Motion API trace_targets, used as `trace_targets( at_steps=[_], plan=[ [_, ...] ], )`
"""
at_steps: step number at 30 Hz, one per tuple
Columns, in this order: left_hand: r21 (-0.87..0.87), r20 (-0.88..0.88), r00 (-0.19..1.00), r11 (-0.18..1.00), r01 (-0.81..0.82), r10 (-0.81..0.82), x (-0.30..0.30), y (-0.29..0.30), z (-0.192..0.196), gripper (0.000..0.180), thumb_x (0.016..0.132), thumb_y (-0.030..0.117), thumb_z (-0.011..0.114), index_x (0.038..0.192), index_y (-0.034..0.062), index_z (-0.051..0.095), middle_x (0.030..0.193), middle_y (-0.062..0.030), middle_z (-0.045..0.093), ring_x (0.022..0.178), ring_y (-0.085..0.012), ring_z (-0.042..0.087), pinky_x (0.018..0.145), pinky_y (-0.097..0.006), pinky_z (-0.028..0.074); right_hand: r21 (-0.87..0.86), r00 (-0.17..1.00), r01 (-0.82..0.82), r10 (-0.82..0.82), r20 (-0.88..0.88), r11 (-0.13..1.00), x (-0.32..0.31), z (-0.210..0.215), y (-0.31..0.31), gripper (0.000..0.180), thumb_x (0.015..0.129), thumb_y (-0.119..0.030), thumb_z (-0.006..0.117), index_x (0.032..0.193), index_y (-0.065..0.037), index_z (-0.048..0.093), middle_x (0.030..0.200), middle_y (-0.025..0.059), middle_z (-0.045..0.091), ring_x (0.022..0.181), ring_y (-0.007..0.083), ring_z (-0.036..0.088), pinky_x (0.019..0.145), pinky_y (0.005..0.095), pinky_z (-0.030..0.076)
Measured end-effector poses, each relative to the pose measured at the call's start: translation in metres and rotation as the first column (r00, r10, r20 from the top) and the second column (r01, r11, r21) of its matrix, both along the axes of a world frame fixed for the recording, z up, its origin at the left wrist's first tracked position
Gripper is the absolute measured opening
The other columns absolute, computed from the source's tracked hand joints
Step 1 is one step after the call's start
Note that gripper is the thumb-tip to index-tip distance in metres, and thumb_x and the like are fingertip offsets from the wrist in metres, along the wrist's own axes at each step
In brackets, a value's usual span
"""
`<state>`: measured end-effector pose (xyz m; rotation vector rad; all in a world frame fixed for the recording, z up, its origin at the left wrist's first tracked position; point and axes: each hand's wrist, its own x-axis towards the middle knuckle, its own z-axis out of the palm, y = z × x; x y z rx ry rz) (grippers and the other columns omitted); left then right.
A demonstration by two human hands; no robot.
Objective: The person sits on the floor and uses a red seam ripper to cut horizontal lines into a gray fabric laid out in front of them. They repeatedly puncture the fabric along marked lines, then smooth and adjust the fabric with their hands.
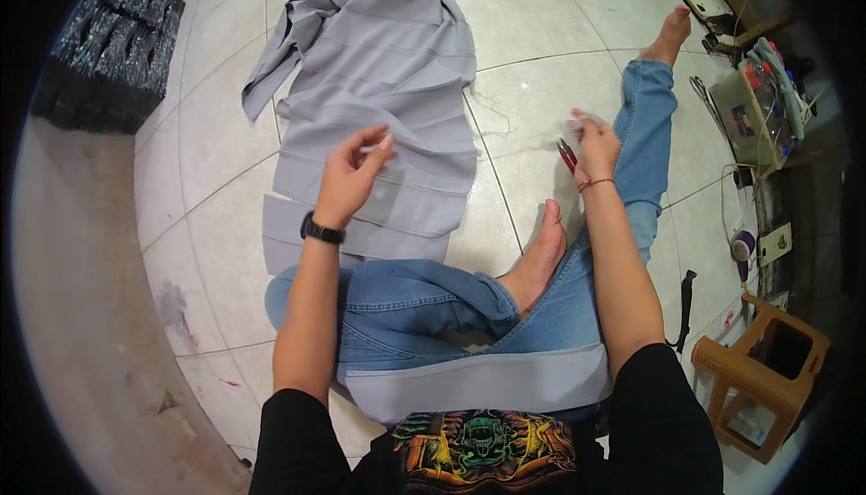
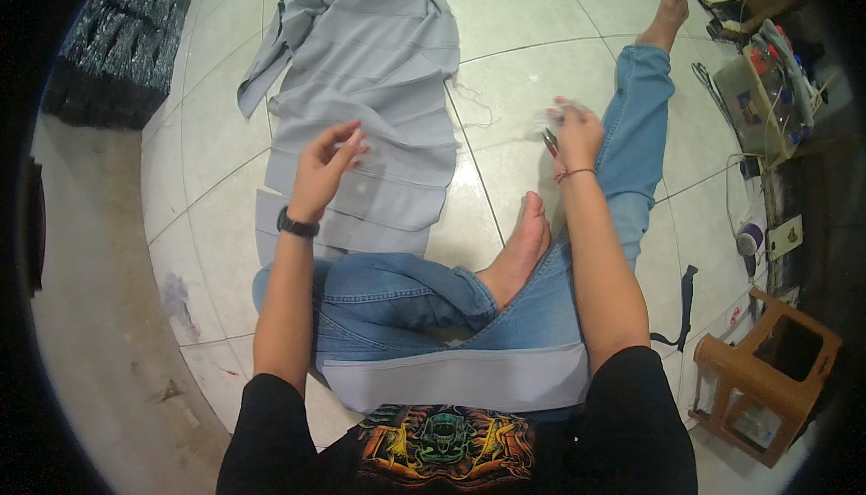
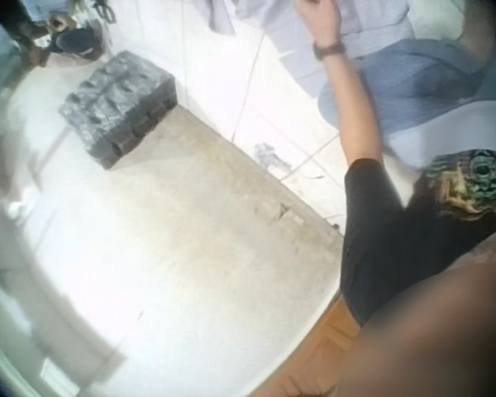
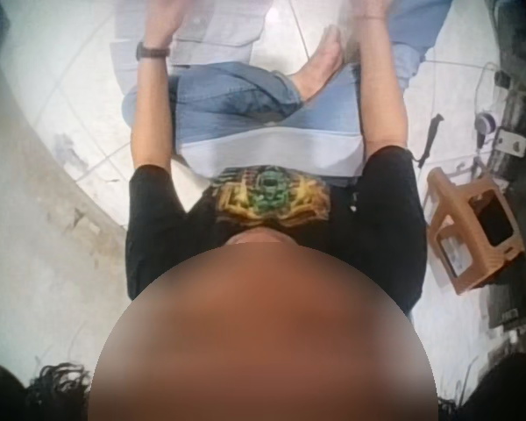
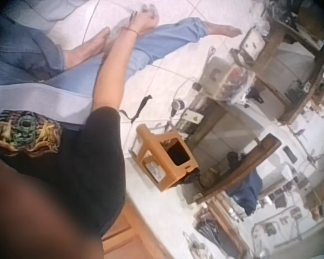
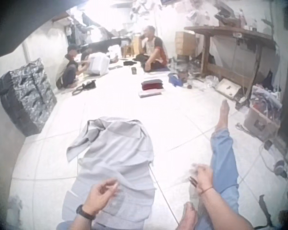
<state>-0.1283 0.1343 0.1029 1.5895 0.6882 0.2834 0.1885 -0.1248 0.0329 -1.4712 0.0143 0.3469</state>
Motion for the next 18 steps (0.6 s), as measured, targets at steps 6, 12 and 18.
trace_targets(
  at_steps=[6,12,18],
  plan=[
    [0.77,-0.481,0.83,0.59,0.245,0.283,0.014,0.005,-0.063,0.102,0.092,0.063,0.079,0.172,0.0217,0.032,0.178,-0.0217,0.021,0.163,-0.0452,0.025,0.119,-0.077,0.031,-0.249,0.891,-0.23,0.306,0.335,0.941,-0.023,-0.013,0.015,0.026,0.098,0.0,0.057,0.118,-0.002,0.073,0.117,0.0097,0.079,0.091,0.0164,0.07,0.083,0.0305,0.058],
    [0.45,-0.835,0.515,0.779,0.437,0.193,0.002,-0.008,-0.046,0.126,0.081,0.076,0.081,0.176,0.0252,0.016,0.183,-0.022,0.004,0.167,-0.0474,0.012,0.121,-0.08,0.023,-0.631,0.332,-0.417,0.756,0.564,0.654,-0.081,-0.023,0.05,0.034,0.087,-0.004,0.068,0.121,0.001,0.071,0.131,0.0191,0.073,0.103,0.037,0.07,0.097,0.0444,0.056],
    [0.388,-0.894,0.386,0.825,0.41,0.228,0.003,-0.002,-0.031,0.127,0.083,0.081,0.075,0.172,0.0072,0.023,0.18,-0.0253,0.016,0.164,-0.0509,0.02,0.124,-0.076,0.025,-0.792,0.183,-0.265,0.835,0.519,0.551,-0.085,-0.015,0.046,0.024,0.089,0.0,0.067,0.113,0.0,0.068,0.133,0.0174,0.071,0.112,0.0371,0.068,0.102,0.0444,0.054]
  ],
)
